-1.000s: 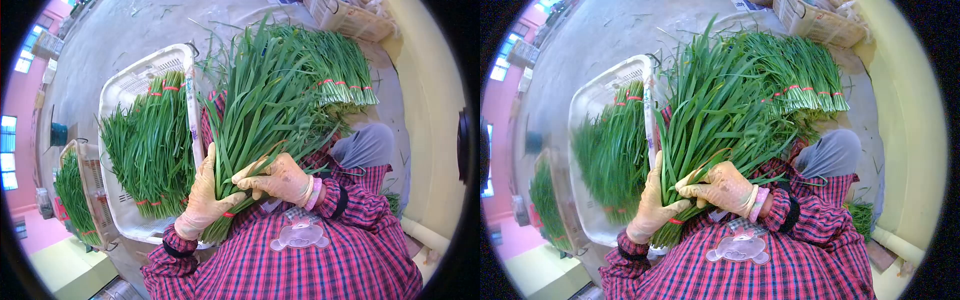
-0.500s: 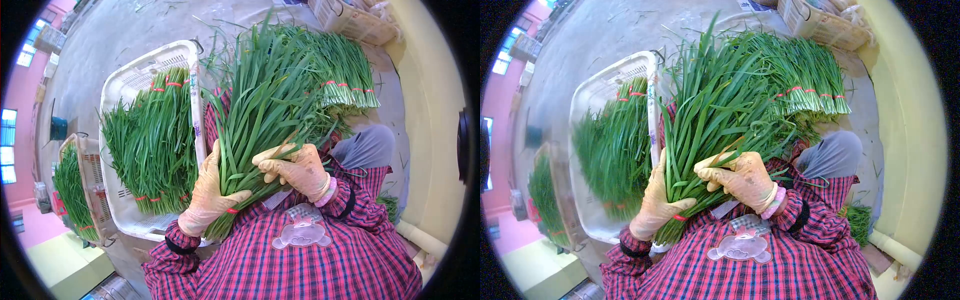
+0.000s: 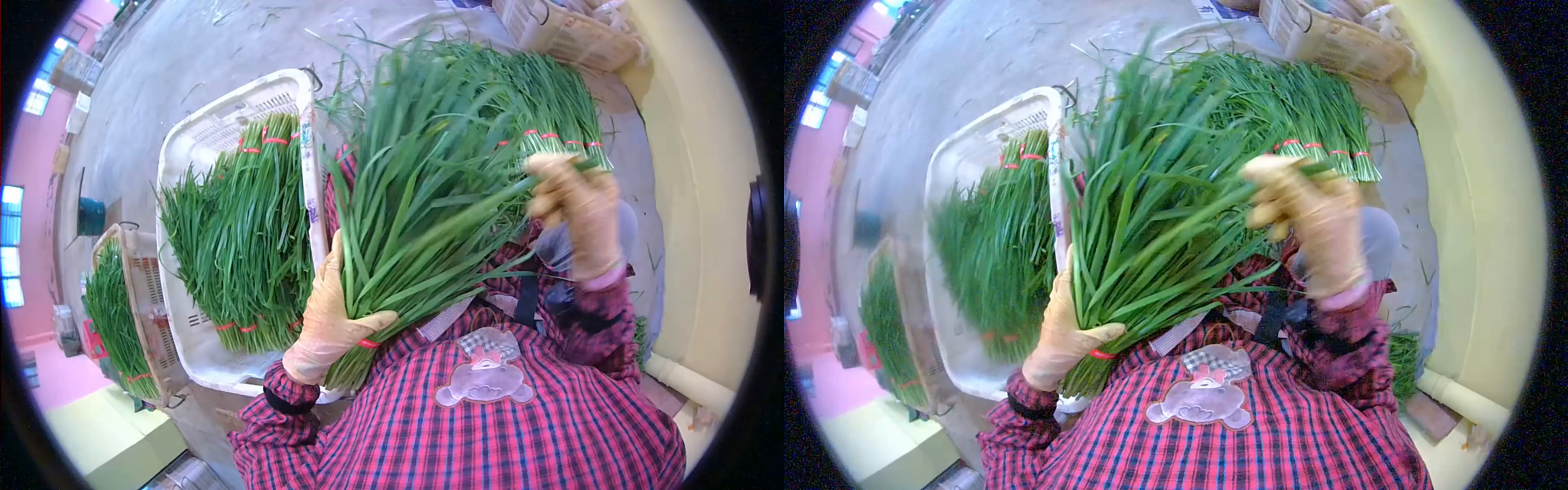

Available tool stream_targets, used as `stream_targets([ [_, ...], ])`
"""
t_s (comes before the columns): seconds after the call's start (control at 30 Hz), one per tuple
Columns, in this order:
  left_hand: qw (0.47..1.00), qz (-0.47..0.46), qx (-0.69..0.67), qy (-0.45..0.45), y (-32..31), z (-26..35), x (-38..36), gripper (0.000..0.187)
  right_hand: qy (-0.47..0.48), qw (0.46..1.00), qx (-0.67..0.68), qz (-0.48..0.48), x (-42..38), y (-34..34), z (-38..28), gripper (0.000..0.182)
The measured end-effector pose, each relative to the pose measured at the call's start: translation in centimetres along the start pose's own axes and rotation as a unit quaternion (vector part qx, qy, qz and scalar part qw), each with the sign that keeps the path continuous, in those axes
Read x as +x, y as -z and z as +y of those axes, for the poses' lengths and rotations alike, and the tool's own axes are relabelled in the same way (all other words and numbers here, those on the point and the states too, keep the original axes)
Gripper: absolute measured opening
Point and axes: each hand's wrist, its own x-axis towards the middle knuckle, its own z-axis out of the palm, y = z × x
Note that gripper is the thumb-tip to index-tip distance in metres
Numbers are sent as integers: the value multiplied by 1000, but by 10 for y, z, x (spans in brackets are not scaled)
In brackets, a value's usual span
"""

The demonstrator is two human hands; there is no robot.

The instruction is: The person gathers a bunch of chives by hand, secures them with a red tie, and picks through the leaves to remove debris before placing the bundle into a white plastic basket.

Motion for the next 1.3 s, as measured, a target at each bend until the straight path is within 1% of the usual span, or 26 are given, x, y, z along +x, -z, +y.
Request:
stream_targets([
  [0.03, 1000, -3, 1, -5, 1, -1, -1, 129, 6, 997, -13, 72, 6, 19, -8, 24],
  [0.07, 1000, -4, -4, 9, 1, -3, 0, 128, 65, 995, -2, 75, 14, 49, -3, 26],
  [0.17, 1000, -1, 17, -7, 0, -1, 2, 122, 94, 991, 45, 88, 18, 93, -1, 27],
  [0.23, 999, 13, -44, -14, -3, -4, 2, 116, 94, 986, 38, 134, 13, 107, -7, 27],
  [0.3, 998, 33, -60, -10, -6, -8, 1, 111, 120, 971, 116, 169, 10, 126, -4, 26],
  [0.43, 992, 29, -120, -8, -9, -10, -3, 102, 154, 955, 150, 204, 1, 166, 6, 25],
  [0.5, 978, 16, -204, -41, -13, 2, -2, 95, 168, 948, 144, 227, -5, 179, 9, 23],
  [0.57, 973, 10, -226, -36, -13, -5, 0, 102, 177, 952, 59, 241, -11, 185, 11, 22],
  [0.6, 971, 30, -235, -40, -13, -8, 0, 103, 168, 954, 40, 246, -15, 183, 9, 22],
  [0.63, 971, 16, -234, -48, -11, 4, 4, 103, 170, 949, 38, 262, -17, 186, 11, 22],
  [0.7, 997, -26, -63, -36, 5, 33, -1, 71, 90, 980, -38, 170, -19, 191, 22, 21],
  [0.73, 994, -33, -101, 1, 7, 39, 0, 78, 87, 979, -39, 181, -18, 187, 26, 21],
  [0.8, 995, -39, -93, -2, 8, 46, 2, 77, 67, 988, -92, 108, -16, 178, 35, 26],
  [0.83, 996, -33, -82, 0, 9, 48, 2, 75, 66, 988, -89, 111, -15, 180, 45, 26],
  [0.87, 997, -41, -67, -14, 10, 47, 4, 75, 126, 954, -257, 89, -13, 181, 57, 28],
  [0.9, 997, -40, -61, -12, 9, 49, 4, 75, 182, 889, -415, 62, -12, 181, 65, 29],
  [0.93, 996, -39, -83, 1, 8, 51, 4, 76, 161, 872, -457, 65, -12, 180, 70, 31],
  [0.97, 994, -34, -106, 16, 8, 50, 2, 76, 164, 876, -449, 58, -11, 180, 72, 31],
  [1.0, 998, -34, -48, 12, 12, 37, 1, 76, 99, 922, -366, 70, -11, 180, 68, 29],
  [1.03, 999, -26, -40, 23, 13, 29, 7, 76, 30, 956, -280, 77, -11, 175, 57, 29],
  [1.07, 998, -26, -58, 18, 15, 21, 15, 90, -51, 952, -288, 89, -14, 170, 38, 29],
  [1.1, 997, -19, -72, 18, 20, 21, 18, 105, 0, 932, -347, 101, -12, 170, 36, 30],
  [1.17, 1000, -6, 1, 0, 19, 40, 31, 98, 30, 939, -332, 85, -8, 153, 23, 27],
  [1.2, 1000, -7, -14, 9, 16, 34, 35, 89, 74, 942, -320, 70, -5, 143, 21, 24],
  [1.23, 999, -12, -31, 11, 15, 30, 41, 81, 75, 961, -263, 45, -3, 133, 18, 22],
  [1.3, 999, -14, 23, 21, 21, 44, 51, 66, 115, 977, -176, -22, -1, 105, 12, 21],
])
